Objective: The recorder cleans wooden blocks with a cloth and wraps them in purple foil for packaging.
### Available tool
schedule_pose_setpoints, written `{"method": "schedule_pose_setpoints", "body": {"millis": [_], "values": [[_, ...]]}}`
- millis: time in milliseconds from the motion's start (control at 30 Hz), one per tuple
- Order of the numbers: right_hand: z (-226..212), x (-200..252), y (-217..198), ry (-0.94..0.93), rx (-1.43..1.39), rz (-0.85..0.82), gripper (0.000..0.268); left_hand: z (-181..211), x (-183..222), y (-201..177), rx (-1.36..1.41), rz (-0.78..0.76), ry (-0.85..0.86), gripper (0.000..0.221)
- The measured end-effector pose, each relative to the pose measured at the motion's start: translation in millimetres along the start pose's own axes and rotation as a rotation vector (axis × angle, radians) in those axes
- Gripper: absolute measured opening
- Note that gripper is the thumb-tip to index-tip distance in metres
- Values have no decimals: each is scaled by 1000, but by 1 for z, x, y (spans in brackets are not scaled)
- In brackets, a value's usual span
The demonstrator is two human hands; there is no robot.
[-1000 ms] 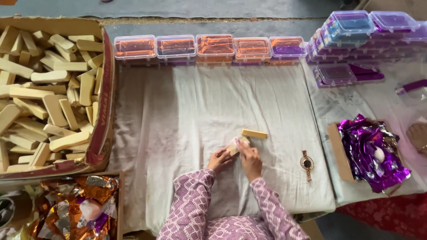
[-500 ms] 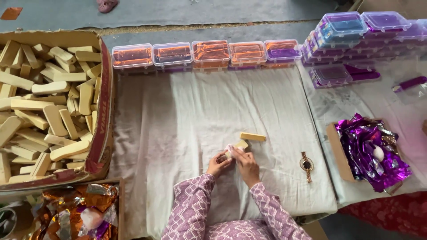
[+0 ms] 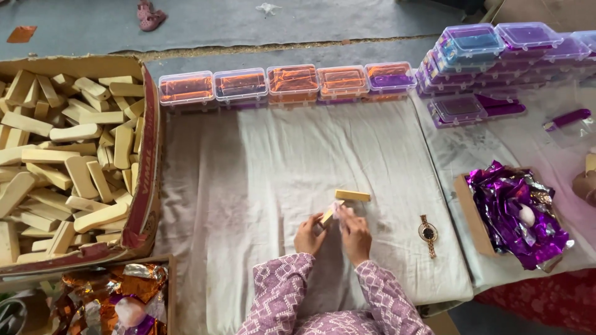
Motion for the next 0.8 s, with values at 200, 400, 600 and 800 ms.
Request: {"method": "schedule_pose_setpoints", "body": {"millis": [200,400,600,800], "values": [[-45,25,20,-241,88,-126,66,-43,11,28,-218,245,504,44],[-32,16,-9,-160,-57,-46,28,-17,8,5,-246,167,389,45],[-47,11,22,-200,165,-134,40,-61,8,51,-456,108,493,57],[-63,1,-15,-162,4,-103,38,-56,9,33,-178,224,355,31]]}}
Point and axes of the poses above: each hand's wrist, its own x-axis away from the middle knuckle, its own y-axis out of the palm, z = x × y, the point moved 8 cm from there along -x, towards the middle knuckle, and after that the axes turned 15 degrees about y, right-handed, at the moved point
